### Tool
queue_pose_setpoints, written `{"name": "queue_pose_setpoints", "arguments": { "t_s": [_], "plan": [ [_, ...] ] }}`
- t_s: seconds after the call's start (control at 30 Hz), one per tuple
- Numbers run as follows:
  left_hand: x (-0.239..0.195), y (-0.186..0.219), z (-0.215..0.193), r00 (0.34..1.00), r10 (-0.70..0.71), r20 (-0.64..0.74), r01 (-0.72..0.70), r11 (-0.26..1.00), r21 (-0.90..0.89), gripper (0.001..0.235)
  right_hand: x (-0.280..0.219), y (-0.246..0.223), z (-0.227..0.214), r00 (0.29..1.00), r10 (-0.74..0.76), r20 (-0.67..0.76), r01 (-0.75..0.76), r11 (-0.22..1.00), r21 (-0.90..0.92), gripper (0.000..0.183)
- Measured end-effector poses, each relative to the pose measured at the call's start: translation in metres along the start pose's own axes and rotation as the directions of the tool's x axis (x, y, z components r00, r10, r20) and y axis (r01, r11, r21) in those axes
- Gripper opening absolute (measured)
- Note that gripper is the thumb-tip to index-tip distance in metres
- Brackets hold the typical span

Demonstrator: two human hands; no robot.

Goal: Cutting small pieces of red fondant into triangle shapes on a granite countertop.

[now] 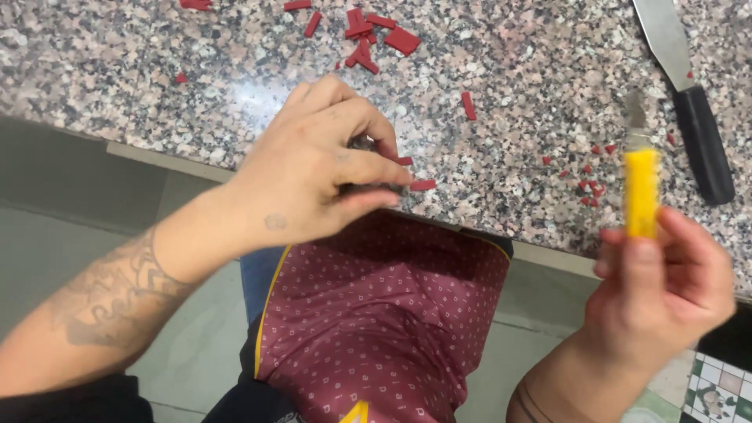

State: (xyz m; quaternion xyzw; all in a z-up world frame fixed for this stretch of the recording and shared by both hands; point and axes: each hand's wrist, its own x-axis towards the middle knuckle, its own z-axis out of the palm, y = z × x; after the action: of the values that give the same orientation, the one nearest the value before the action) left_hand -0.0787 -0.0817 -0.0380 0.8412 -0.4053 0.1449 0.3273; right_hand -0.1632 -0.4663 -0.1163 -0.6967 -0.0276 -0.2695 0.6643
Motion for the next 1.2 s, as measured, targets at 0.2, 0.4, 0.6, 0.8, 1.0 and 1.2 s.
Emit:
{"name": "queue_pose_setpoints", "arguments": {
  "t_s": [0.2,0.4,0.6,0.8,1.0,1.2],
  "plan": [
    [0.000,0.018,0.024,0.996,-0.004,-0.085,0.022,0.978,0.208,0.021,0.004,-0.039,0.005,0.966,0.088,0.242,-0.209,0.817,0.538,0.041],
    [0.007,0.011,0.034,0.999,0.024,-0.048,-0.018,0.992,0.129,0.010,-0.011,-0.032,-0.018,0.935,0.147,0.323,-0.304,0.801,0.516,0.065],
    [0.006,0.008,0.036,0.998,-0.002,-0.062,0.011,0.989,0.145,0.012,-0.044,-0.004,0.003,0.986,-0.009,0.168,-0.056,0.925,0.376,0.043],
    [0.004,0.006,0.033,0.988,-0.074,-0.133,0.081,0.996,0.049,0.017,-0.040,-0.005,0.008,0.998,0.055,0.020,-0.059,0.945,0.321,0.048],
    [0.009,0.015,0.028,0.909,-0.197,-0.367,0.182,0.980,-0.075,0.014,-0.020,0.004,0.005,0.999,-0.006,0.046,-0.022,0.813,0.581,0.042],
    [0.001,0.013,0.024,0.886,-0.209,-0.414,0.162,0.976,-0.146,0.016,-0.021,-0.002,0.007,0.997,-0.039,0.068,-0.004,0.840,0.543,0.008]
  ]
}}
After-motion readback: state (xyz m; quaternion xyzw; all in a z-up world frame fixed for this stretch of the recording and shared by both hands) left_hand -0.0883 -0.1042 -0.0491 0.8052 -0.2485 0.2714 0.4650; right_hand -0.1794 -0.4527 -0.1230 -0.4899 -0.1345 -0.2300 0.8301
